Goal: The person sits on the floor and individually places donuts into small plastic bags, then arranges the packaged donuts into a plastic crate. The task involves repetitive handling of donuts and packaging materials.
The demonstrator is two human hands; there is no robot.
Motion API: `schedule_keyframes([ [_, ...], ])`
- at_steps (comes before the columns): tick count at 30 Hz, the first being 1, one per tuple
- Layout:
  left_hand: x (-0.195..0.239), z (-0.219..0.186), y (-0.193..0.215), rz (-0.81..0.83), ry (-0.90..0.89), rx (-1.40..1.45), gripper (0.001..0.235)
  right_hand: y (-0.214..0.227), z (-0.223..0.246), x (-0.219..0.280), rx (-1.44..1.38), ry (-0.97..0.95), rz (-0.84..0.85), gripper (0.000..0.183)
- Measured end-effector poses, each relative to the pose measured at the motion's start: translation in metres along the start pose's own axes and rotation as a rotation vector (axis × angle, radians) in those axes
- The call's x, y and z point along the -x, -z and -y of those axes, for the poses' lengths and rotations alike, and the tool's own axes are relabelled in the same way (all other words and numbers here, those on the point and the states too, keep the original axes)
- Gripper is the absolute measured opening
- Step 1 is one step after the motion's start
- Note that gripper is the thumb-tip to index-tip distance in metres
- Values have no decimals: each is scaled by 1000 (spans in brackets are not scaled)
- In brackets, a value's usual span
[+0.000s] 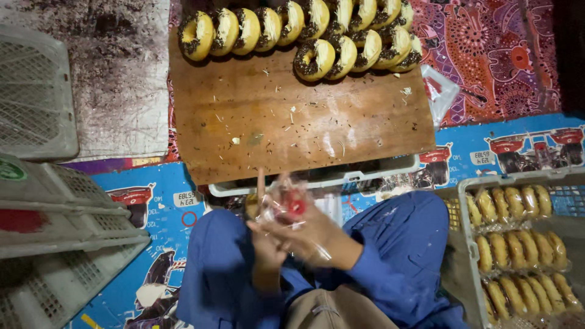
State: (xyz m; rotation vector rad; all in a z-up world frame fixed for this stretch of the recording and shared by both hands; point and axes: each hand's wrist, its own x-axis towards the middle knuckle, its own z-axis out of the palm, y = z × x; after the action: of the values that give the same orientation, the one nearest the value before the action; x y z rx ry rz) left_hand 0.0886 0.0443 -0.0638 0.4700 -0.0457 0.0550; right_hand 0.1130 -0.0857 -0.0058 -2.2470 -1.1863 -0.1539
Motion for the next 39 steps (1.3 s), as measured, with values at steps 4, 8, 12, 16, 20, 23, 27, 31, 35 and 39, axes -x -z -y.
schedule_keyframes([
  [4,-11,-14,51,-7,-18,356,32,-3,-20,-18,-436,24,355,57],
  [8,-8,-59,99,-426,-191,392,24,20,-141,-64,-58,-435,244,57],
  [12,7,-85,98,-591,-269,453,41,42,-298,-121,506,-316,5,117],
  [16,-1,-86,76,-347,-174,502,52,29,-319,-122,518,-343,-16,117],
  [20,-19,-73,65,-318,-173,625,58,11,-208,-86,-232,-304,-140,117],
  [23,-31,-55,63,-398,-226,697,62,17,-99,-36,-475,-367,-225,120],
  [27,-21,-23,48,-359,-256,776,62,30,3,18,-586,-450,-440,108],
  [31,12,22,0,-130,-289,515,62,33,46,30,-126,-494,-453,103],
  [35,26,27,-38,-98,-243,454,60,32,62,36,103,-359,-387,107],
  [39,43,20,-61,-132,-151,333,68,33,66,54,49,-358,-343,101],
])
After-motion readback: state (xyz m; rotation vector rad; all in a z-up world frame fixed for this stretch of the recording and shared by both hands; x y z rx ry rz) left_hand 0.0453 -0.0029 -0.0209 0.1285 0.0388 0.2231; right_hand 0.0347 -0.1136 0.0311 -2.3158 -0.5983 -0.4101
